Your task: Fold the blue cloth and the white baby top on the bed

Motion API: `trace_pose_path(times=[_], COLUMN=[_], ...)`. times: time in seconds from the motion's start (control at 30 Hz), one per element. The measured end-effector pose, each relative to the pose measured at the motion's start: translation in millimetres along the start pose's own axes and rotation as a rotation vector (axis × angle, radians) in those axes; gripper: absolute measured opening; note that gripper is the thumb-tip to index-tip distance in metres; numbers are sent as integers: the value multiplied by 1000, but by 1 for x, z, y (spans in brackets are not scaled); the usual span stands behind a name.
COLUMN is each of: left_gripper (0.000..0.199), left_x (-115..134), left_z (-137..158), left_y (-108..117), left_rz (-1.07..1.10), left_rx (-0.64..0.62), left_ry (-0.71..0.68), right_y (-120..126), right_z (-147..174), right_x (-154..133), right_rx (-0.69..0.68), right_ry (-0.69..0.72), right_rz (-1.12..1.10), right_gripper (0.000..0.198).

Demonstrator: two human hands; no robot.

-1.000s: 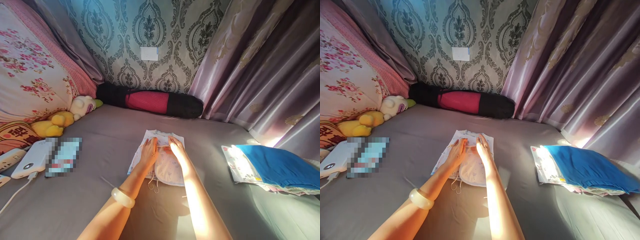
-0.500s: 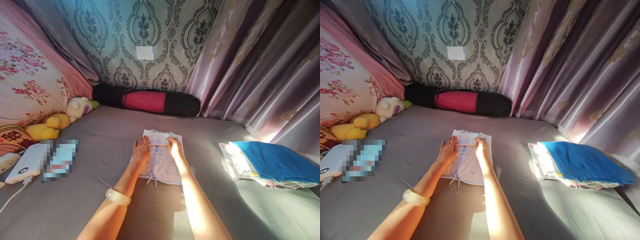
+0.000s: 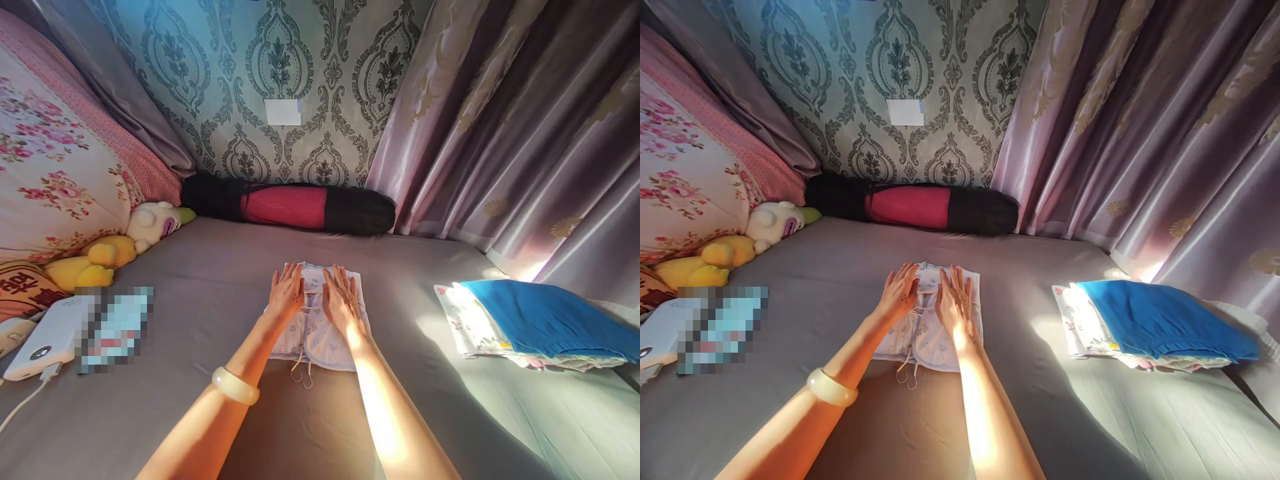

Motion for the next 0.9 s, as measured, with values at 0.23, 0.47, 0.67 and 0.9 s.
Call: trace_pose_path(times=[0.23, 0.47, 0.67, 0.9], left_gripper=[44, 48, 49, 49], left_x=[10, 1, 0, -2], left_z=[-13, -8, -11, -15], left_y=[-25, -45, -46, -42], left_rz=[-19, -75, -81, -59], left_rx=[-101, -183, -243, -194], left_ry=[-199, -175, -166, -176], right_y=[-9, -19, -21, -16], right_z=[7, 7, 5, 5], right_x=[-7, 2, 1, -1], right_rx=[-62, -106, -113, -78], right_ry=[62, -10, 25, 29], right_rz=[-82, -188, -126, -126], right_gripper=[50, 48, 49, 48])
Point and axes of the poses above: each hand's wrist, its own z-axis away from the middle knuckle, its own y-axis out of the back of the hand, x = y × z, the point moved 6 cm from there along -z, towards the middle knuckle, and after that the axes turned 9 degrees about x, right-handed, at the moved point
